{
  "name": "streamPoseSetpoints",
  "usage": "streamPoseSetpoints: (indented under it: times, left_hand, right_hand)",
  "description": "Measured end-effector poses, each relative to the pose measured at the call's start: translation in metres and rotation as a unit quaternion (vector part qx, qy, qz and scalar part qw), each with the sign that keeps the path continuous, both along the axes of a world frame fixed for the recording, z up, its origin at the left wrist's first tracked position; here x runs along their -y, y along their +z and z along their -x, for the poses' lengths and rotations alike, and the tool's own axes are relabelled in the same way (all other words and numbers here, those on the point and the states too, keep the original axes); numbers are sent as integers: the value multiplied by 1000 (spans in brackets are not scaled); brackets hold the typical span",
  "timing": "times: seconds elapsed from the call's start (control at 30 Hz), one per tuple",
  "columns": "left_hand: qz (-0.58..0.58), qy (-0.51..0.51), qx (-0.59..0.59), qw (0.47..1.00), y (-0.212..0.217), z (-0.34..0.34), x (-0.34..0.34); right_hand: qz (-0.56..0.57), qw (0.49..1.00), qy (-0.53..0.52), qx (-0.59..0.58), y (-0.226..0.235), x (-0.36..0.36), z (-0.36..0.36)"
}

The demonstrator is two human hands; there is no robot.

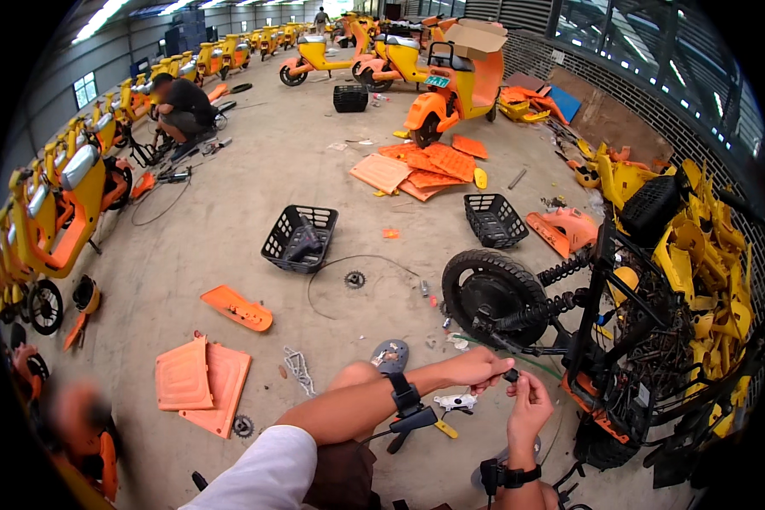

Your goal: The person assembles a small electronic component for a scooter by connecting wires and snapping pieces together by hand while sitting on the floor.

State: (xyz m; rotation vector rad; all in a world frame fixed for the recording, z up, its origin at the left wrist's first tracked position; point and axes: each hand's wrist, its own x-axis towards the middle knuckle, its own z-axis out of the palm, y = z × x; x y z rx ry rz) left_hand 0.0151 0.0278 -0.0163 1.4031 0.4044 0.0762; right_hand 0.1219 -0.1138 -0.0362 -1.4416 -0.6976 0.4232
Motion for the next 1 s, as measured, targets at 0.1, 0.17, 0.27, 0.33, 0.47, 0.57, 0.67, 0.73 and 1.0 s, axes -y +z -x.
streamPoseSetpoints:
  times: [0.1, 0.17, 0.27, 0.33, 0.47, 0.57, 0.67, 0.73, 1.0]
  left_hand:
    - [6, 7, 12, 1000, -7, 8, -4]
    - [2, 6, 14, 1000, -7, 12, -6]
    - [-13, 2, 10, 1000, -9, 16, -7]
    - [-20, 8, 3, 1000, -9, 15, -8]
    - [-16, 12, -8, 1000, -4, 10, -6]
    - [0, 17, 1, 1000, -8, 4, 0]
    - [20, 18, 12, 1000, -10, -6, 6]
    - [31, 15, 16, 999, -12, -15, 10]
    - [133, -16, 30, 991, -5, -33, 25]
  right_hand:
    - [-3, 1000, 19, -7, -5, -6, 1]
    - [-2, 999, 27, -18, -6, -8, 2]
    - [-2, 999, 33, -34, -7, -10, 5]
    - [-9, 999, 35, -36, -9, -11, 4]
    - [-13, 999, 23, -24, -12, -11, -1]
    - [-19, 1000, 12, -22, -14, -7, -5]
    - [-20, 999, -2, -27, -10, 1, -9]
    - [-21, 999, -13, -38, -5, 7, -10]
    - [-32, 998, -59, -19, -1, 26, -18]
